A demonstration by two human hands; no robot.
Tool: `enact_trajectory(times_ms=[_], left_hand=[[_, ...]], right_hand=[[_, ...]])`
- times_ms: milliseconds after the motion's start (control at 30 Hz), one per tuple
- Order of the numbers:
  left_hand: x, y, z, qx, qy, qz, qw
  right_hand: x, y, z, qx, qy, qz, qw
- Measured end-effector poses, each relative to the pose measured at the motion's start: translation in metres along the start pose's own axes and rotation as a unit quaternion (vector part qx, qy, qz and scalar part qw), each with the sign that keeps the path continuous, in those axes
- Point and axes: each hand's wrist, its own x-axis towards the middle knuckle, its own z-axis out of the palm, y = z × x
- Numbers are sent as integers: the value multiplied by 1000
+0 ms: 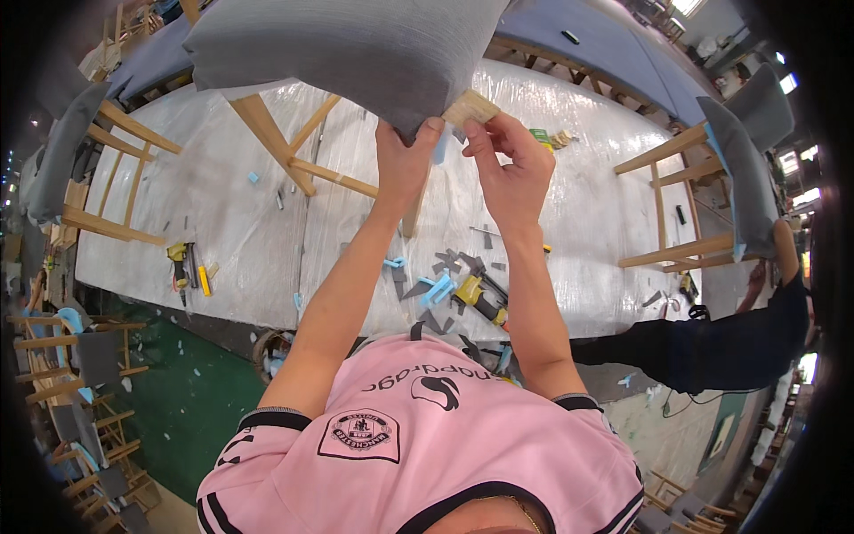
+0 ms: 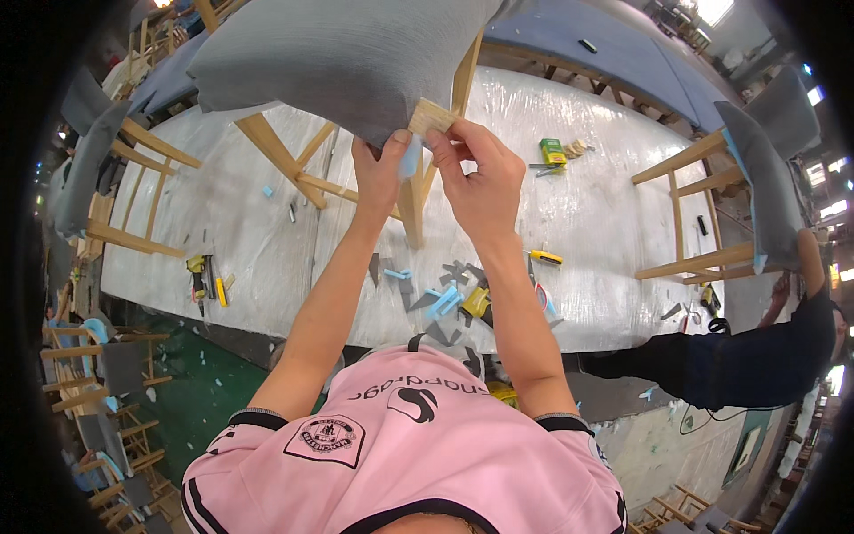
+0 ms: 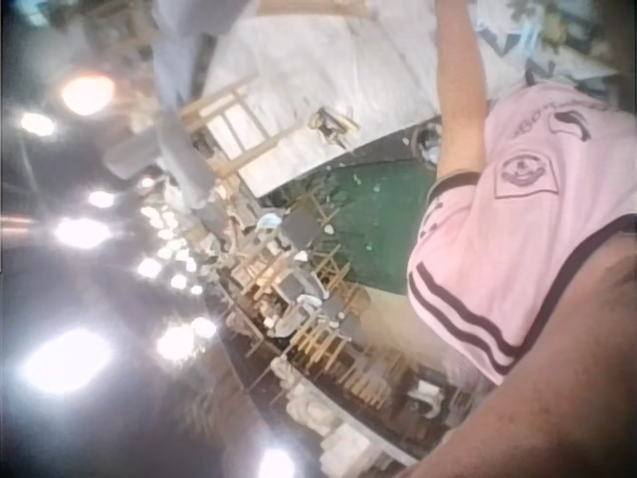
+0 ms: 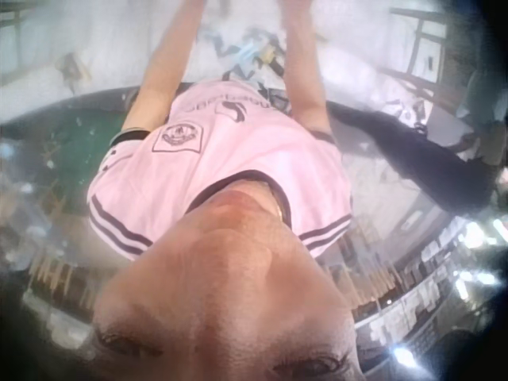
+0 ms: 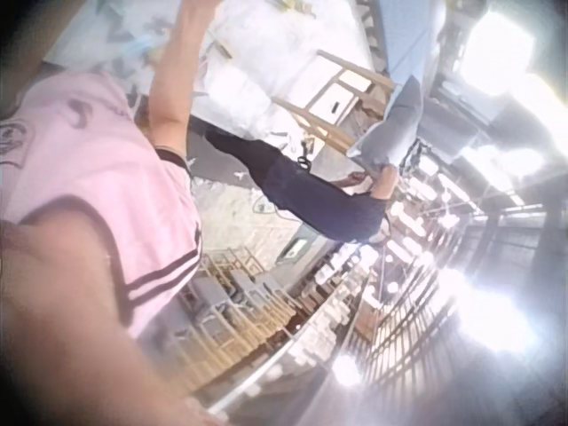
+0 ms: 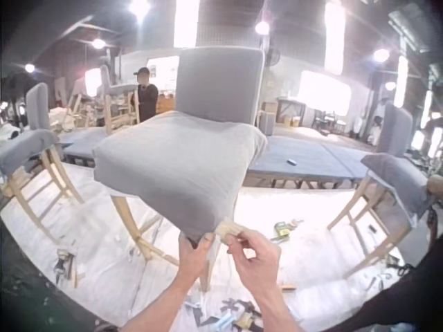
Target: The person staples gray fabric onto the underside of a wooden chair seat. They use scissors to trim excess fabric and a staple gun to secure the material, repeatedly pulling and adjusting the fabric to ensure a tight fit.
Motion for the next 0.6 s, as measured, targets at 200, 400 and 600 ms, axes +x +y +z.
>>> enact_trajectory(times_ms=[200,400,600], left_hand=[[1,-2,-3,-41,-23,21,999],[9,-1,-4,-27,-23,21,999],[9,-4,-4,-30,-14,18,999]], right_hand=[[0,-17,11,-46,-9,-49,998],[4,-13,10,-79,4,-44,996],[9,-15,11,-96,0,-45,994]])
